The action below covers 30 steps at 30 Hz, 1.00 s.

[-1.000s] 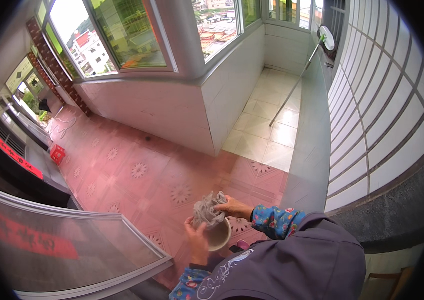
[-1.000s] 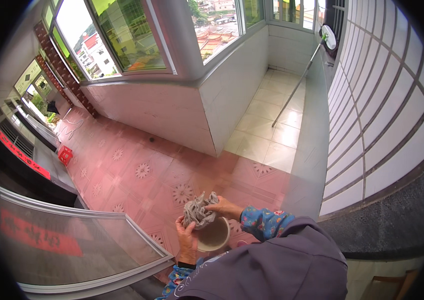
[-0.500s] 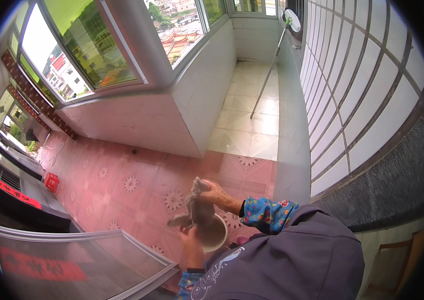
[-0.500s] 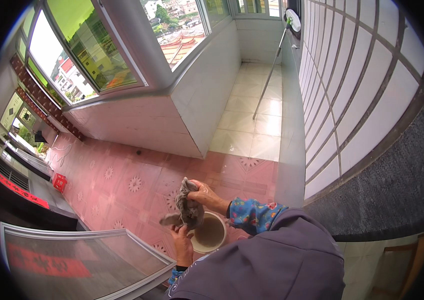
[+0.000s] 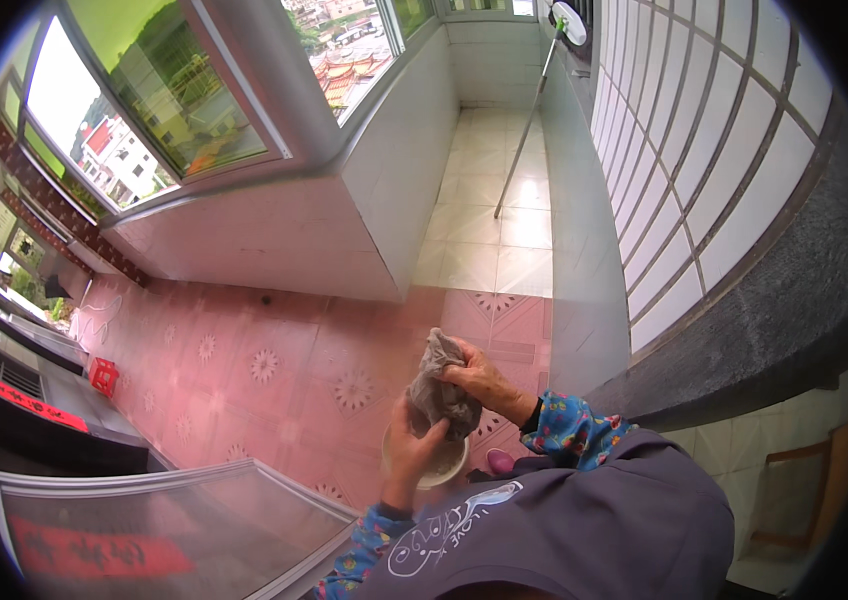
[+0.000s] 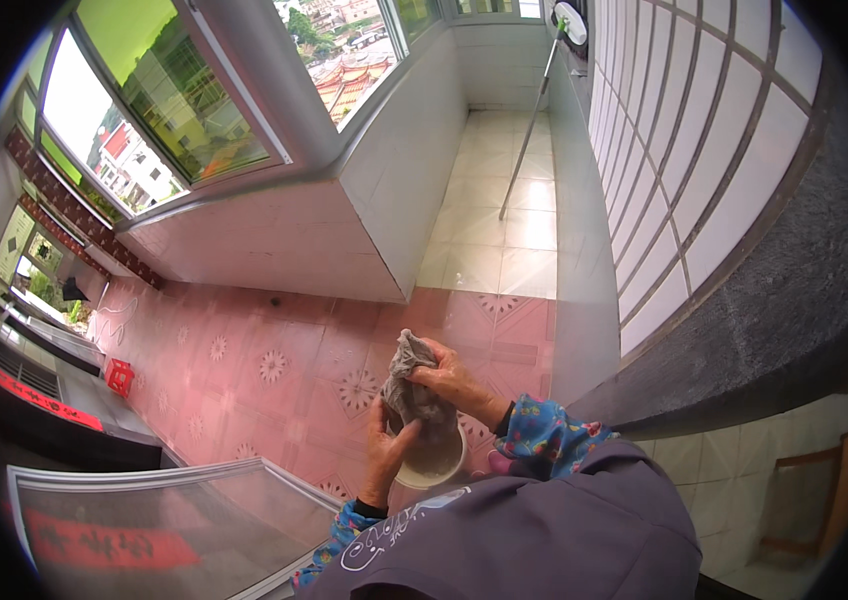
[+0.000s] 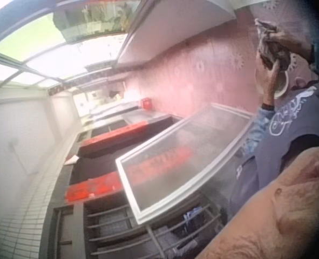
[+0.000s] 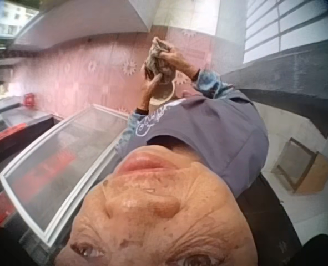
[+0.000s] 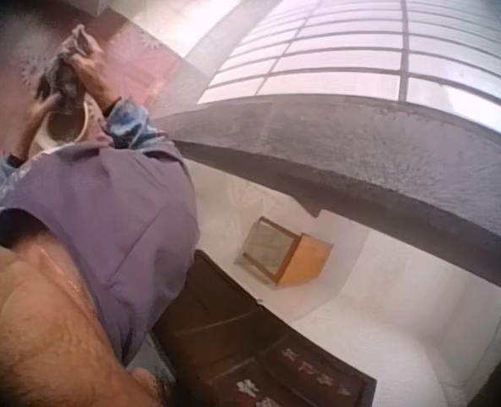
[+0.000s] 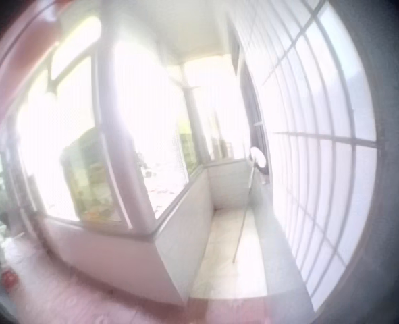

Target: The person wipes a brown wooden door using a cloth. They then move to a bucket to rinse and wring the cloth by hand. Finally, the person continues wiping the upper part of the door frame and the door itself.

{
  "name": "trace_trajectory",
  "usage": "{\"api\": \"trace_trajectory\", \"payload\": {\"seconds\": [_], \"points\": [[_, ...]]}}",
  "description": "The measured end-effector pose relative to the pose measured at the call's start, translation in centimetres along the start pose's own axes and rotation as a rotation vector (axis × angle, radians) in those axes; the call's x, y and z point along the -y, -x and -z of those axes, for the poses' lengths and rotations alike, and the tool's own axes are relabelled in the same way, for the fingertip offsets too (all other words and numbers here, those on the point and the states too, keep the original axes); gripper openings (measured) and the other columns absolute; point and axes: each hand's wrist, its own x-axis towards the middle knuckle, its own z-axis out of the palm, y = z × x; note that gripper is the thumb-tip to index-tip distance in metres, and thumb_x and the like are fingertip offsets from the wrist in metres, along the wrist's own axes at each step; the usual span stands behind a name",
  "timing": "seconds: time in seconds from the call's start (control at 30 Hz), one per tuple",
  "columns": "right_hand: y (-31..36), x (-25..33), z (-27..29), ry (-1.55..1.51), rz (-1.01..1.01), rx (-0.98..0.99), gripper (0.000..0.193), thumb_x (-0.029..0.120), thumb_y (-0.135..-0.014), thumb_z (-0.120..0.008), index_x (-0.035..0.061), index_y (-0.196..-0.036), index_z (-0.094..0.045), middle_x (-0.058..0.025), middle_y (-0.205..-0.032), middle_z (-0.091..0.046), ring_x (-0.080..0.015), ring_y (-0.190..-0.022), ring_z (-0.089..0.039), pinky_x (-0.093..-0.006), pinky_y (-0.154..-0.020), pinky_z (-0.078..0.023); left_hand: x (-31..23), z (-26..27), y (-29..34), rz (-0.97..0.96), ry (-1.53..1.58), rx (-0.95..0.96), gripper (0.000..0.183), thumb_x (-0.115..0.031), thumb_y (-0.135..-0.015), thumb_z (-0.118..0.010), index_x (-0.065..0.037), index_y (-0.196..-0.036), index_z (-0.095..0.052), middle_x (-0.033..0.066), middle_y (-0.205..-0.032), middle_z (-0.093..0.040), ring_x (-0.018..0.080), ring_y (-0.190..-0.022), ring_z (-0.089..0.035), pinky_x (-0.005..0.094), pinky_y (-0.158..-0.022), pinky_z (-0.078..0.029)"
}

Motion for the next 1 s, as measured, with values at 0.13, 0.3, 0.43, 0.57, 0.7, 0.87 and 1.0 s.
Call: {"api": "trace_trajectory", "payload": {"seconds": [0.13,0.3,0.43,0.57,0.7,0.87,1.0], "points": [[1.4,0.1,-0.7,0.138,-0.020,0.077,0.037,0.005,-0.082,-0.063,0.0035,-0.118,-0.052,-0.0003,-0.101,-0.059,-0.0093,-0.093,-0.055,-0.0253,-0.084,-0.047,-2.6,-0.2,0.6,0.107,0.316,0.152,0.069,-0.004,-0.078,-0.071,-0.003,-0.136,-0.034,0.0082,-0.123,-0.051,0.0167,-0.113,-0.051,0.0303,-0.096,-0.042],[2.8,0.8,-1.3,0.322,0.079,-0.048,0.039,0.005,-0.084,-0.061,0.0036,-0.121,-0.050,-0.0014,-0.103,-0.059,-0.0101,-0.095,-0.055,-0.0253,-0.086,-0.046,-2.2,-0.3,1.5,0.137,0.408,0.055,0.043,-0.004,-0.082,-0.063,-0.001,-0.122,-0.049,0.0042,-0.107,-0.059,0.0110,-0.097,-0.056,0.0263,-0.086,-0.047],[3.1,2.2,-2.0,0.284,0.047,-0.055,0.052,0.009,-0.087,-0.063,0.0032,-0.133,-0.040,-0.0035,-0.113,-0.058,-0.0113,-0.101,-0.055,-0.0268,-0.091,-0.045,-2.7,0.1,1.3,0.175,0.522,-0.017,0.032,-0.005,-0.085,-0.057,-0.001,-0.117,-0.053,0.0052,-0.102,-0.061,0.0116,-0.092,-0.059,0.0257,-0.080,-0.049],[4.6,2.5,-1.7,0.173,-0.195,0.047,0.056,0.012,-0.087,-0.065,0.0037,-0.135,-0.037,-0.0038,-0.117,-0.056,-0.0111,-0.101,-0.055,-0.0270,-0.089,-0.046,-5.5,1.0,1.0,0.152,0.667,0.006,0.031,-0.017,-0.092,-0.046,0.001,-0.116,-0.055,0.0064,-0.107,-0.061,0.0140,-0.093,-0.059,0.0255,-0.084,-0.047],[6.6,0.9,-0.9,0.083,-0.159,0.020,0.049,0.013,-0.087,-0.065,0.0042,-0.131,-0.043,-0.0030,-0.115,-0.058,-0.0097,-0.100,-0.056,-0.0251,-0.087,-0.047,-4.1,1.1,1.3,0.331,0.865,0.052,0.034,-0.022,-0.093,-0.046,0.001,-0.116,-0.056,0.0087,-0.111,-0.061,0.0152,-0.100,-0.058,0.0266,-0.088,-0.045],[9.3,0.8,-1.5,-0.033,-0.049,-0.217,0.039,0.010,-0.087,-0.064,0.0027,-0.123,-0.051,-0.0032,-0.108,-0.061,-0.0100,-0.095,-0.058,-0.0258,-0.083,-0.050,-1.2,1.2,1.6,0.570,0.956,0.258,0.035,-0.022,-0.092,-0.049,-0.001,-0.119,-0.053,0.0102,-0.114,-0.059,0.0166,-0.106,-0.056,0.0301,-0.091,-0.045],[12.3,2.8,-1.1,0.125,0.054,-0.319,0.024,0.010,-0.088,-0.064,0.0031,-0.110,-0.059,0.0005,-0.098,-0.063,-0.0067,-0.088,-0.057,-0.0224,-0.078,-0.049,0.1,-1.0,0.6,0.214,0.379,0.472,0.040,-0.008,-0.089,-0.053,-0.005,-0.128,-0.047,0.0087,-0.121,-0.055,0.0166,-0.107,-0.056,0.0286,-0.090,-0.046]]}}
